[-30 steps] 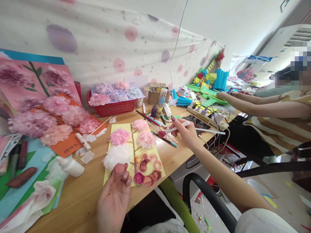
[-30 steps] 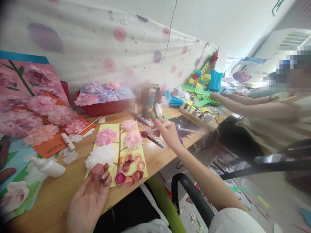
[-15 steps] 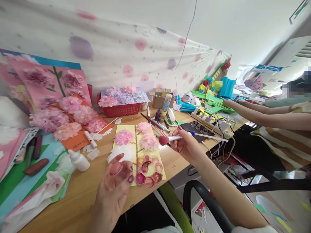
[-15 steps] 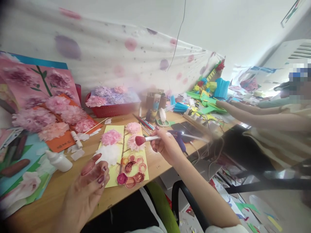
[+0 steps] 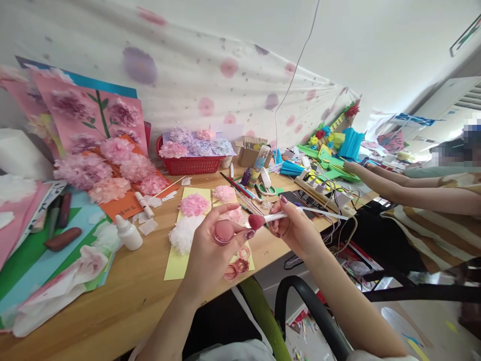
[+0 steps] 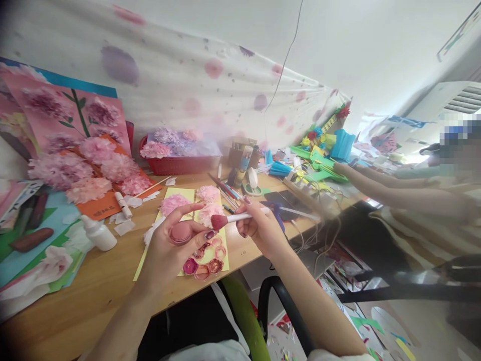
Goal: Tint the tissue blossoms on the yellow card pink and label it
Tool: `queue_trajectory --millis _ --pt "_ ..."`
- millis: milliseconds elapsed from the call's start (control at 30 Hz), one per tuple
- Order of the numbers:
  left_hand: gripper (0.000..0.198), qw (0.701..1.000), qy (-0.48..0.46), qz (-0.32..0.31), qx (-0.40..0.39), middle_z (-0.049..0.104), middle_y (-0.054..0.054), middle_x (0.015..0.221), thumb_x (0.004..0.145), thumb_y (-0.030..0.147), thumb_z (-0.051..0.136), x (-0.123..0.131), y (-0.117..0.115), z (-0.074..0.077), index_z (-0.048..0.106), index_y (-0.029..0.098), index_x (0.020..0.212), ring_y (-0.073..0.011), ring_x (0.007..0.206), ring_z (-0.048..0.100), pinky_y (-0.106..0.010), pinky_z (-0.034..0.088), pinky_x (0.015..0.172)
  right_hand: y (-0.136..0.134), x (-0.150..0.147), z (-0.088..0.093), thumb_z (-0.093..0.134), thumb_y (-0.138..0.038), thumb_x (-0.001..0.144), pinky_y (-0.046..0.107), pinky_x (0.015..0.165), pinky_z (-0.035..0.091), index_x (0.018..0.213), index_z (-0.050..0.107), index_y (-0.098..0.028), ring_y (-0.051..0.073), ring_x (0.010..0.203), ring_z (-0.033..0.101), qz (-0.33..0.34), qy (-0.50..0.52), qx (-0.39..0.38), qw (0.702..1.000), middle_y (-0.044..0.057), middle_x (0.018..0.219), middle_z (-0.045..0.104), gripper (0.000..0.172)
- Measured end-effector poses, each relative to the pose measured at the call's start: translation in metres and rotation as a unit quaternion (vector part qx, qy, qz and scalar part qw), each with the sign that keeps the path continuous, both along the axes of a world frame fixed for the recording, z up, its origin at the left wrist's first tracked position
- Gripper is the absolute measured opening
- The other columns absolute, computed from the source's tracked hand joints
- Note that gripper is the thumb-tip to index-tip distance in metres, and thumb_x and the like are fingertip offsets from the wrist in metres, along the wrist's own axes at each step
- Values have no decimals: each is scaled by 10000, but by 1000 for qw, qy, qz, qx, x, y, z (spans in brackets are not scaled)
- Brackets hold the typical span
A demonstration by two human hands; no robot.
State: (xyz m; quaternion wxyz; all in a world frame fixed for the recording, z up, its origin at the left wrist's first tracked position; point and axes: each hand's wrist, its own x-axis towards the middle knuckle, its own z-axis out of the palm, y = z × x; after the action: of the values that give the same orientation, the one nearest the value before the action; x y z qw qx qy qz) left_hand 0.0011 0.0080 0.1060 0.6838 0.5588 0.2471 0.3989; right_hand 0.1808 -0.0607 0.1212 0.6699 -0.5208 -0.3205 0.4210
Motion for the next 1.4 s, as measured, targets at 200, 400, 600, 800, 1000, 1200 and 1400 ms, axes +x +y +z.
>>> queue_trajectory --millis 200,400,600,800,1000,1200,1400 --pt "461 999 6 41 -14 794 -15 855 723 383 855 -4 4 -7 643 231 1103 -121 638 688 -203 531 612 -4 3 0 841 -610 631 173 380 350 622 623 -195 77 397 475 -19 4 -7 1000 -40 440 557 469" --pt "434 998 -54 34 -30 798 -26 942 754 377 841 6 -1 -10 642 216 1104 -172 929 735 -255 558 827 -1 -5 -6 823 -622 653 183 382 356 624 625 -189 86 397 490 -4 -3 2 1000 -27 442 567 477" --pt "476 989 -101 66 -87 772 11 814 679 340 895 10 6 -17 644 209 1062 -129 800 718 -218 539 769 -3 2 -15 768 -623 726 220 394 365 634 658 -190 114 427 512 25 -67 5 997 -5 480 577 456" --pt "517 969 -147 66 -186 757 -8 739 587 348 926 8 10 -11 637 174 979 -157 723 732 -258 590 710 -37 42 -3 589 -674 873 227 388 294 829 727 -188 89 342 384 98 -236 -65 964 -54 402 469 507" --pt "554 976 -122 52 -172 781 -50 782 617 370 912 8 6 -13 640 159 1051 -186 737 746 -296 603 739 -58 37 16 658 -501 909 256 511 484 873 679 -245 161 609 639 -106 -312 43 943 29 725 713 259" --pt "520 999 -9 40 -33 796 -35 821 723 367 854 -1 -6 -10 634 198 1163 -193 792 752 -318 570 846 -33 -15 8 842 -294 772 459 990 519 971 631 -293 274 1143 665 -3 -393 111 913 53 1177 741 289" --pt "550 999 -16 1 -43 791 -38 808 680 289 866 -11 -9 -4 640 223 1177 -240 770 769 -301 604 678 -15 -31 -1 803 -243 810 443 958 562 942 561 -264 251 1091 713 162 -319 145 923 68 1164 745 276"
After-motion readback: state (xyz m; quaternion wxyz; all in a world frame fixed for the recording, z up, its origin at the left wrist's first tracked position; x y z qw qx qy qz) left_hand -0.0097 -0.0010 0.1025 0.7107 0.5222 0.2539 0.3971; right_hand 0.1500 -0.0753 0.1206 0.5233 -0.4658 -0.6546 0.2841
